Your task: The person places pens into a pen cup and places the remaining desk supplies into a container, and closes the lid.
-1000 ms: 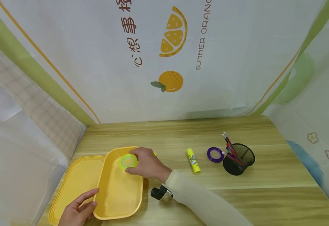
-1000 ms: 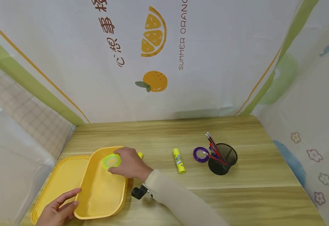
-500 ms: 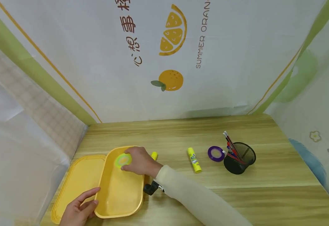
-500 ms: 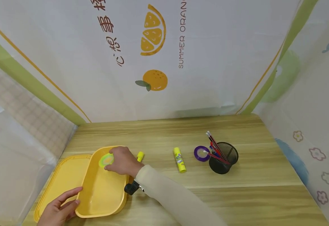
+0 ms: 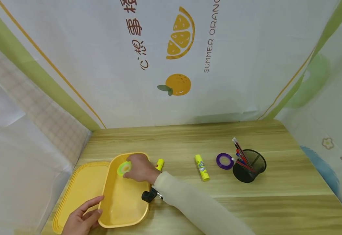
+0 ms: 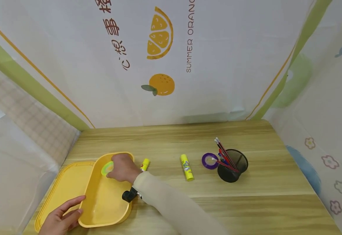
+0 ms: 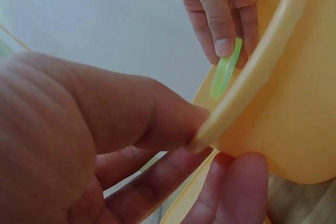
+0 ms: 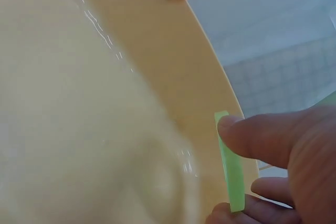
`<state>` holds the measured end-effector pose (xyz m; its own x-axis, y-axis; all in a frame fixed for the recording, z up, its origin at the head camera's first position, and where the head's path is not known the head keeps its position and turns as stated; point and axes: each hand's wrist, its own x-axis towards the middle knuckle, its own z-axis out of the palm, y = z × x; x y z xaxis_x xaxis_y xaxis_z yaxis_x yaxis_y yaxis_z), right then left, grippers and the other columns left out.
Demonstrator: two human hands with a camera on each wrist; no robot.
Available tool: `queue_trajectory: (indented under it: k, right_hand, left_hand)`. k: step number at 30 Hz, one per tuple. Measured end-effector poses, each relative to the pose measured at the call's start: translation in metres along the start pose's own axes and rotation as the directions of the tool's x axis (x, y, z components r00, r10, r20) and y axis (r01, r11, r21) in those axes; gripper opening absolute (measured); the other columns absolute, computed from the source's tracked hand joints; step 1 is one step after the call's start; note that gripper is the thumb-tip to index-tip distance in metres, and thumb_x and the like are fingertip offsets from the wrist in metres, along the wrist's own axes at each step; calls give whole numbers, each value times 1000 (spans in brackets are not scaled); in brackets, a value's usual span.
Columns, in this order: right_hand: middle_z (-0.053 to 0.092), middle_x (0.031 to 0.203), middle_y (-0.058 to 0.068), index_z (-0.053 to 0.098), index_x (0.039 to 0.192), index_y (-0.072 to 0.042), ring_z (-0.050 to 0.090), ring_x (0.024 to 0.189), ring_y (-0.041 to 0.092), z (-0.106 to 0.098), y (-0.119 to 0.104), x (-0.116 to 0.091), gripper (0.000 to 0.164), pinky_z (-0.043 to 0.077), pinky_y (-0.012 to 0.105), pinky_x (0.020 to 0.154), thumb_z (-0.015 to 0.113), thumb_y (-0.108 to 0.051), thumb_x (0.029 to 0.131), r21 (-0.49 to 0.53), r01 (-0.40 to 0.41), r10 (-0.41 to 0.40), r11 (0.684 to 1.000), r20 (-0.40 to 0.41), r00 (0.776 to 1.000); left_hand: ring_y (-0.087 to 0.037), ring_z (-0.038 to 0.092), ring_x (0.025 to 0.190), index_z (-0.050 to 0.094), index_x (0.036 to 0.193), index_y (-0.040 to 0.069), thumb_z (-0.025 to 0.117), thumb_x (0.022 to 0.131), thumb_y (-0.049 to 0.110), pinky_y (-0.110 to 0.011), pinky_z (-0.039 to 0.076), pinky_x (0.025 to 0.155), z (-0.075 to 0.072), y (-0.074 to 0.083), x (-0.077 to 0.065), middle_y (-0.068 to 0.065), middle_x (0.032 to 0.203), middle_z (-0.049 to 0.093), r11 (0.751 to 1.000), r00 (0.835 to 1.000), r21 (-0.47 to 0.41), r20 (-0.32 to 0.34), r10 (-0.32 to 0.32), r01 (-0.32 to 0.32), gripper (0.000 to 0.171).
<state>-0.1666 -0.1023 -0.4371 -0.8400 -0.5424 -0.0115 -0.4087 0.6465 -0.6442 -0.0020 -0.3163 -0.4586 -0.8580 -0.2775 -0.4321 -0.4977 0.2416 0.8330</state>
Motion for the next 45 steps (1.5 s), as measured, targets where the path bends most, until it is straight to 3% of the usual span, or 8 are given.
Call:
queue_trajectory:
  k: [5, 12, 15, 24, 30, 33, 38, 45]
  right_hand:
    - [72, 135, -1, 69, 136, -9, 66, 113, 8, 7, -3, 3, 60, 51, 18, 93, 90, -30, 84, 5, -42, 42, 999, 8, 999]
    - [74, 128, -1, 71, 133, -8, 66, 105, 8, 13, -4, 6, 59, 53, 19, 86, 92, -31, 83, 29, -77, 76, 997, 17, 997]
    - [73, 127, -1, 70, 134, -9, 64, 100, 7, 15, -3, 6, 60, 52, 19, 83, 92, -32, 83, 26, -90, 90, 996, 25, 996]
    - [69, 139, -2, 66, 142, -11, 65, 120, 11, 18, 0, 6, 68, 55, 22, 93, 92, -35, 84, 1, -116, 116, 993, 34, 993]
    - [70, 140, 0, 66, 142, -10, 66, 124, 13, 16, 0, 6, 68, 55, 23, 96, 91, -33, 84, 27, -99, 98, 995, 24, 995]
    - [70, 140, 1, 65, 143, -9, 66, 125, 14, 15, 0, 6, 67, 56, 24, 96, 90, -32, 86, 63, -89, 88, 994, 21, 996]
    - [70, 139, 4, 64, 144, -8, 67, 124, 14, 14, 0, 5, 62, 56, 25, 98, 87, -28, 90, 155, -66, 62, 986, 25, 998]
    - [72, 133, 6, 64, 143, -7, 71, 116, 14, 9, -1, 4, 57, 56, 20, 95, 85, -25, 92, 345, -24, 23, 938, 8, 1000]
  left_hand:
    - [-3, 72, 89, 73, 133, 22, 77, 96, 13, -28, 61, 73, 1, -1, -1, 32, 102, 69, 1000, 1000, -24, 11, -9, 9, 38]
    - [-7, 73, 89, 69, 140, 12, 77, 96, 10, -30, 62, 72, 5, 0, -1, 24, 106, 72, 999, 1000, -33, 2, 7, -7, 45]
    - [-8, 73, 89, 70, 139, 14, 76, 96, 10, -30, 62, 72, 6, 0, -1, 21, 108, 72, 999, 1000, -37, 2, 1, -1, 43]
    - [-9, 74, 89, 72, 136, 16, 76, 96, 9, -30, 62, 73, 7, -1, -2, 25, 105, 72, 998, 1000, -63, 6, 10, -10, 41]
    - [-9, 75, 92, 69, 140, 12, 76, 96, 10, -32, 63, 75, 7, 0, -2, 18, 115, 72, 998, 1000, -63, 5, 9, -9, 45]
    - [-9, 75, 93, 68, 141, 10, 76, 96, 10, -33, 64, 75, 7, 0, -1, 16, 118, 72, 998, 1000, -67, 2, 5, -5, 46]
    - [-7, 75, 94, 69, 140, 11, 77, 96, 11, -32, 63, 75, 5, 0, -2, 25, 110, 70, 998, 1000, -67, 1, 5, -5, 45]
    - [-9, 75, 94, 67, 142, 8, 77, 96, 11, -33, 64, 75, 3, -2, -1, 19, 117, 72, 998, 1000, -68, -9, 5, -6, 47]
